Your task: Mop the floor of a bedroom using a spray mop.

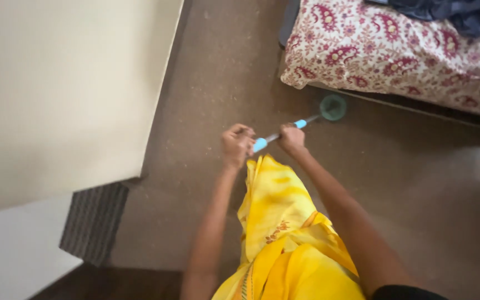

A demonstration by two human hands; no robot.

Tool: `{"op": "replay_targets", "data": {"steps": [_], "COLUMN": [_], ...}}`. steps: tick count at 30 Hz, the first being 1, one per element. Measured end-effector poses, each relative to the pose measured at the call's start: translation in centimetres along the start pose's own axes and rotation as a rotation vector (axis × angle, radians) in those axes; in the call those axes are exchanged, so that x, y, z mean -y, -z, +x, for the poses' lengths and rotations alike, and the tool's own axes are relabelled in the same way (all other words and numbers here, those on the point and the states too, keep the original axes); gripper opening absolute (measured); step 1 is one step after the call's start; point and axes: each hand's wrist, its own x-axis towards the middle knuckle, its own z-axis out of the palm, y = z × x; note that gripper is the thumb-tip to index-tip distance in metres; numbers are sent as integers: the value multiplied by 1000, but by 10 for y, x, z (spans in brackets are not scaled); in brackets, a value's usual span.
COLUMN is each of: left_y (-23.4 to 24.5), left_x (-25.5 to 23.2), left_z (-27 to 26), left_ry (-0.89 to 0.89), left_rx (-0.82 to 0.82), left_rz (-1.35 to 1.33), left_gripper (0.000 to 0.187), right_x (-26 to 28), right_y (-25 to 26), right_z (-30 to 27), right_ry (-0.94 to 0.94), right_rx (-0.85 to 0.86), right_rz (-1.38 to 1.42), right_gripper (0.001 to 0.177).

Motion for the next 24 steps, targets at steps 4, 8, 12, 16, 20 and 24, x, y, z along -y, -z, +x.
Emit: {"op": "replay_targets", "data": {"steps": [4, 8, 12, 16, 20, 24], "left_y": [-34, -62, -86, -145, -246, -381], "left_x": [61, 61, 49, 62, 82, 123], "left_z": [5, 8, 1, 22, 26, 39], "left_ry": [12, 16, 23, 4, 31, 93], "left_rx": [169, 195, 194, 232, 276, 393], "left_rz": [-94, -125, -54, -124, -90, -146], "left_gripper": [15, 14, 15, 14, 15, 15], "right_x": [-44, -62, -85, -146, -240, -356], "right_y": [5, 24, 17, 43, 81, 147], "right_z": [-32, -34, -54, -46, -63, -86], "right_ry": [-108, -190, -218, -254, -319, -440], "right_rx": [-14, -16, -37, -78, -58, -49], "right_rz": [-37, -36, -19, -26, -29, -58], "right_gripper": [15, 17, 18, 18, 19, 15]}}
